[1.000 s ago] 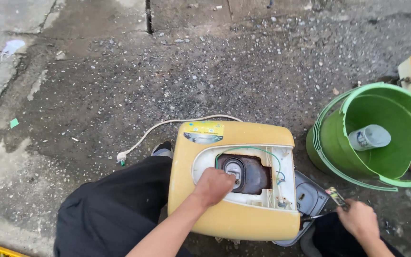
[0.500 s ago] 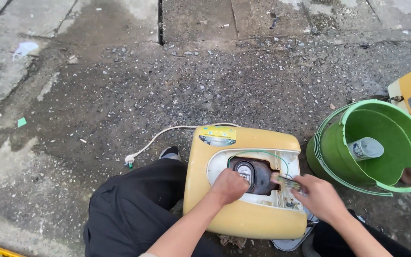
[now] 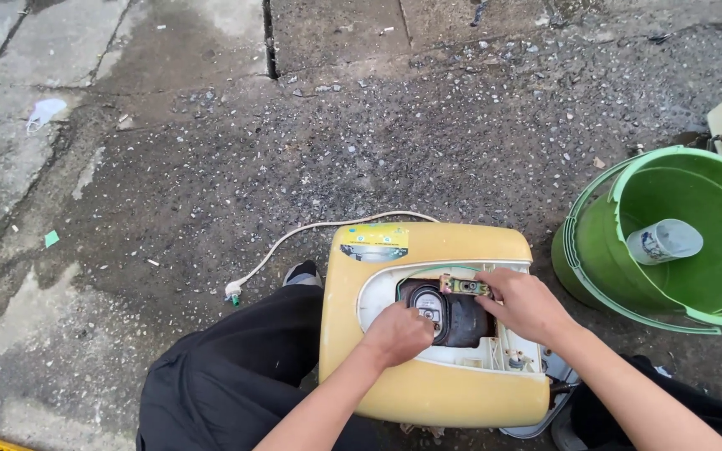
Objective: The person is repairing a water heater by cleaning the heating element and securing electrical connections inside the housing.
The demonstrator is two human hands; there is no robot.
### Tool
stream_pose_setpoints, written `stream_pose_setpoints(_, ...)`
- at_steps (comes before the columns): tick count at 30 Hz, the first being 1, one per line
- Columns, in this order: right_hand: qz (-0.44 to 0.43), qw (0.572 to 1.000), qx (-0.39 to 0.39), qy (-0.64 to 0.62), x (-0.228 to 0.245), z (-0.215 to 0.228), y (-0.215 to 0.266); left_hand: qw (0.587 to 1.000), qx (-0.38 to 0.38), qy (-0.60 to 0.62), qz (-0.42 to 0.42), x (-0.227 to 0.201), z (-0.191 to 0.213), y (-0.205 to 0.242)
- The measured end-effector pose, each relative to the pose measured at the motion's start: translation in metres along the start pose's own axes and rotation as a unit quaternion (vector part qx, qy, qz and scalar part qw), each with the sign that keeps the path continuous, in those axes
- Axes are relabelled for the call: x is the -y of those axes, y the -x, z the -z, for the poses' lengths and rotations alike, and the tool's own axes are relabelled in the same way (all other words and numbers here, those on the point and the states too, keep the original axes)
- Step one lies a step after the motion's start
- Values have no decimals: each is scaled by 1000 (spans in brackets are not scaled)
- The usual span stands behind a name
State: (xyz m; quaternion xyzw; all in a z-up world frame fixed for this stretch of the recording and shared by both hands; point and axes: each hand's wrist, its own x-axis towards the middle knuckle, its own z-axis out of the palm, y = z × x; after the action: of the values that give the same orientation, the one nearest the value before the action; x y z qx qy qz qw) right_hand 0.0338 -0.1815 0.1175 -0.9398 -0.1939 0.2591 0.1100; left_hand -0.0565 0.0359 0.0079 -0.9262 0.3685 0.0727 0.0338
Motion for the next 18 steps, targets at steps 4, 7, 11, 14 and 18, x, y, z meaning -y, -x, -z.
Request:
stream_pose_setpoints(4,-10,1000,7,-1,0,3,1,1000,6,12,16,1,6,5)
stream_pose_setpoints(7,-15,1000,7,-3,-4,2,1,1000,-3,-13,7,0,10,5)
stream_pose_setpoints(11,0,1000,21,11,-5,-1,2,1000,1,-11,-3,0,17,4)
stream_pose_setpoints(14,4,999,27,25,-6,-9,1,1000,-3,-17,-14,1,15,1)
stream_pose_setpoints(18,-2,999,28,39,-5,-18,-2,999,-31,-21,-25,1,6,-1)
